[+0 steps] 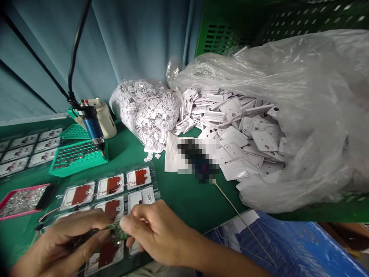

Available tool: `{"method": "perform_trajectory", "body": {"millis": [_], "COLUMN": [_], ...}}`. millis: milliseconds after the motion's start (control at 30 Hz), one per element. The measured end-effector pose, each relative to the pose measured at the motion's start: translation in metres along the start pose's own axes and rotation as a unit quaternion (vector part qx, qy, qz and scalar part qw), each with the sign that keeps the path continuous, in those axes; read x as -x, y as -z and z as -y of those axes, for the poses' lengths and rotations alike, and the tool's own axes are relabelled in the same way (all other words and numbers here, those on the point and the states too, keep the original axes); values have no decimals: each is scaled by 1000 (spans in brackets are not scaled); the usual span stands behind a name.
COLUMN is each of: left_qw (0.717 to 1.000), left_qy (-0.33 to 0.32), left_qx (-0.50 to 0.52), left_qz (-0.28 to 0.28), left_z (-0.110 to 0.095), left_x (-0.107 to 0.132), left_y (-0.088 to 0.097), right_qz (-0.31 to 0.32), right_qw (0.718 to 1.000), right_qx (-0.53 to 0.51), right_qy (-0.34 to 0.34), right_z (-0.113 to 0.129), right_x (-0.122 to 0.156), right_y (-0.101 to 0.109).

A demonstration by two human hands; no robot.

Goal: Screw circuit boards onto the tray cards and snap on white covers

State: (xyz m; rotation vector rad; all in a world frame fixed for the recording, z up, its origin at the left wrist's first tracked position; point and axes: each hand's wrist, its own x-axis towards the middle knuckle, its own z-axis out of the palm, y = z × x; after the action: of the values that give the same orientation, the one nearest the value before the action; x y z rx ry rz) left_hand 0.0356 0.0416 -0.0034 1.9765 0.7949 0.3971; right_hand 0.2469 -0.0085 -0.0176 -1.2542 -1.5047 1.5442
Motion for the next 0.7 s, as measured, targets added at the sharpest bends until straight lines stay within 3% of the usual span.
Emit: {"method": "perform_trajectory", "body": {"millis": [100, 267, 333, 433, 567, 700], "left_qw": [985, 951, 953, 976, 978, 957], "left_qy": [-138, -228, -217, -132, -21, -24], "left_qx": [-99, -206, -213, -171, -206, -289], "left_qz": [-10, 2, 0, 1, 3, -21], "left_z": [-9, -15, -11, 0, 14, 21], "left_x": [0, 11, 14, 12, 2, -11], "left_y": [-1, -8, -10, -11, -10, -9], "right_qz": [11, 77, 71, 1, -109, -147], "right_qw": [995, 992, 988, 967, 886, 815], "right_qx": [99, 98, 139, 242, 407, 507], "right_qy": [2, -10, 3, 78, 195, 240], "right_z": [4, -1, -4, -10, -22, -31], "right_x": [7, 21, 25, 25, 12, -5], "right_y": [9, 14, 15, 17, 22, 26]}}
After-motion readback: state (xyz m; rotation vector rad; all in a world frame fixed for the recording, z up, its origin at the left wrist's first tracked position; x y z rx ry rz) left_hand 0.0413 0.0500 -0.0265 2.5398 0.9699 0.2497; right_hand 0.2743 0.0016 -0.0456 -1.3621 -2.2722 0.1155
